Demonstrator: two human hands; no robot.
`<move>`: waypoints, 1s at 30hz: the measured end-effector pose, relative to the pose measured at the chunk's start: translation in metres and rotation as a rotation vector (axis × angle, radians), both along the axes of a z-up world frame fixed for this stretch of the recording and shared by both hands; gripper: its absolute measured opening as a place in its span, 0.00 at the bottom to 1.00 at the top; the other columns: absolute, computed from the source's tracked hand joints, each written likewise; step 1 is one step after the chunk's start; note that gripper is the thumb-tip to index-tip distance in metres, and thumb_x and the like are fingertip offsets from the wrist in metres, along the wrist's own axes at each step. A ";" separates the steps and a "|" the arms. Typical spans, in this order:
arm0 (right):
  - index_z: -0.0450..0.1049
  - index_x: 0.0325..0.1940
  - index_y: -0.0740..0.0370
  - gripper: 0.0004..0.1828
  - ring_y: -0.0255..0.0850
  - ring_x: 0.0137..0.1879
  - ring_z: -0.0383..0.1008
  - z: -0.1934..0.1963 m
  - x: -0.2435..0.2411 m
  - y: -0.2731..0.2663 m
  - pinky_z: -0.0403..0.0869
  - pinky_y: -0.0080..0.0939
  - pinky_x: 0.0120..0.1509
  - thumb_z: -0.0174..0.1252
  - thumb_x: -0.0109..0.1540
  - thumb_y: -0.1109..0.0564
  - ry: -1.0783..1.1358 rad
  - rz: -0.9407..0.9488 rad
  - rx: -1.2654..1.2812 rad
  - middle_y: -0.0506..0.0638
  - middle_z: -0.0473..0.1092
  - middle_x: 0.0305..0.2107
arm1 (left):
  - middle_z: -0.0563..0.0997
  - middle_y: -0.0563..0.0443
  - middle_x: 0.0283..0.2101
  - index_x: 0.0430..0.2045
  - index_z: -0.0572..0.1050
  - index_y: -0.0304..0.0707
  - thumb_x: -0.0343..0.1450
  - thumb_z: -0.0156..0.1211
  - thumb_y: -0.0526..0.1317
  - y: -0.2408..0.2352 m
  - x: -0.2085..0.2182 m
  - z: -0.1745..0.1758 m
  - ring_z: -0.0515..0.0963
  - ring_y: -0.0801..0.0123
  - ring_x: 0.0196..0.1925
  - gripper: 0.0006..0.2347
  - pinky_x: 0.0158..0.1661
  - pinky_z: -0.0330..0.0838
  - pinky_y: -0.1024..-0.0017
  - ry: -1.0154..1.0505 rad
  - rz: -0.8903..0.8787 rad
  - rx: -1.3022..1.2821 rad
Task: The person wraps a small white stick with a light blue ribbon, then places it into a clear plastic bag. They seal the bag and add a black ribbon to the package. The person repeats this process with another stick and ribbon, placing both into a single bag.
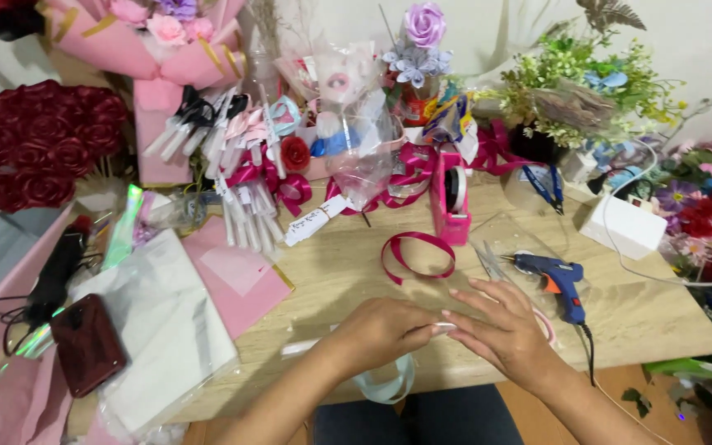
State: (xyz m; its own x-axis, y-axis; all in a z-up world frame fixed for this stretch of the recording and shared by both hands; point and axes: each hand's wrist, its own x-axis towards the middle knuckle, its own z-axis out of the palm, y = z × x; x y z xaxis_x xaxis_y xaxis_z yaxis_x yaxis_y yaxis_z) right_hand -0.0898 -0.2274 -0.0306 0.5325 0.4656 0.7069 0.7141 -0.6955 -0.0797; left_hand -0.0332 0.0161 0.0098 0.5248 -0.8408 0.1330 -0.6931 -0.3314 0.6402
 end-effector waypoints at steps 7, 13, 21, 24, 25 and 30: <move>0.80 0.45 0.49 0.11 0.47 0.56 0.75 -0.016 0.002 0.010 0.67 0.53 0.64 0.67 0.58 0.51 0.064 0.037 -0.016 0.45 0.76 0.47 | 0.74 0.60 0.22 0.23 0.71 0.51 0.64 0.62 0.32 -0.003 -0.025 -0.035 0.76 0.68 0.21 0.08 0.24 0.68 0.68 -0.919 0.071 0.185; 0.81 0.41 0.50 0.07 0.40 0.34 0.79 -0.044 -0.004 0.013 0.73 0.40 0.39 0.58 0.62 0.51 0.525 -0.012 0.053 0.43 0.78 0.27 | 0.71 0.56 0.22 0.17 0.70 0.51 0.64 0.59 0.31 -0.007 -0.030 -0.052 0.72 0.65 0.23 0.09 0.28 0.62 0.69 -1.089 0.164 0.091; 0.84 0.41 0.78 0.16 0.38 0.19 0.57 -0.068 -0.006 0.021 0.47 0.33 0.24 0.62 0.61 0.58 1.310 -0.133 1.311 0.64 0.76 0.20 | 0.56 0.29 0.72 0.68 0.51 0.38 0.76 0.56 0.41 0.008 -0.072 -0.034 0.57 0.41 0.76 0.27 0.74 0.50 0.42 -0.478 0.694 -0.855; 0.82 0.39 0.80 0.14 0.49 0.28 0.74 -0.093 -0.013 0.039 0.69 0.41 0.38 0.60 0.61 0.61 1.392 0.185 1.354 0.65 0.77 0.21 | 0.57 0.43 0.74 0.70 0.46 0.37 0.70 0.60 0.51 -0.021 -0.078 -0.068 0.58 0.62 0.76 0.38 0.69 0.53 0.61 0.384 0.763 -0.864; 0.82 0.39 0.80 0.14 0.49 0.28 0.74 -0.101 -0.016 0.047 0.69 0.41 0.38 0.60 0.61 0.61 1.396 0.183 1.354 0.65 0.77 0.21 | 0.57 0.43 0.74 0.70 0.46 0.37 0.70 0.60 0.51 -0.022 -0.078 -0.072 0.58 0.62 0.76 0.38 0.69 0.53 0.61 0.387 0.765 -0.864; 0.81 0.26 0.72 0.11 0.41 0.31 0.75 -0.094 -0.029 0.074 0.74 0.38 0.38 0.67 0.58 0.59 1.384 0.349 1.073 0.54 0.75 0.34 | 0.71 0.55 0.12 0.64 0.72 0.42 0.73 0.57 0.44 -0.019 -0.080 -0.085 0.67 0.79 0.12 0.22 0.15 0.61 0.81 0.918 0.795 -0.804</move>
State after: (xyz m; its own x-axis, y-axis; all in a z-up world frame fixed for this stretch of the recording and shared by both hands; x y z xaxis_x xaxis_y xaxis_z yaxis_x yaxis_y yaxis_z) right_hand -0.1185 -0.1536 -0.1248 0.9300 0.3574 -0.0862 -0.1711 0.2133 -0.9619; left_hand -0.1129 -0.0029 -0.0755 0.9644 -0.1556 -0.2137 0.2458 0.2296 0.9418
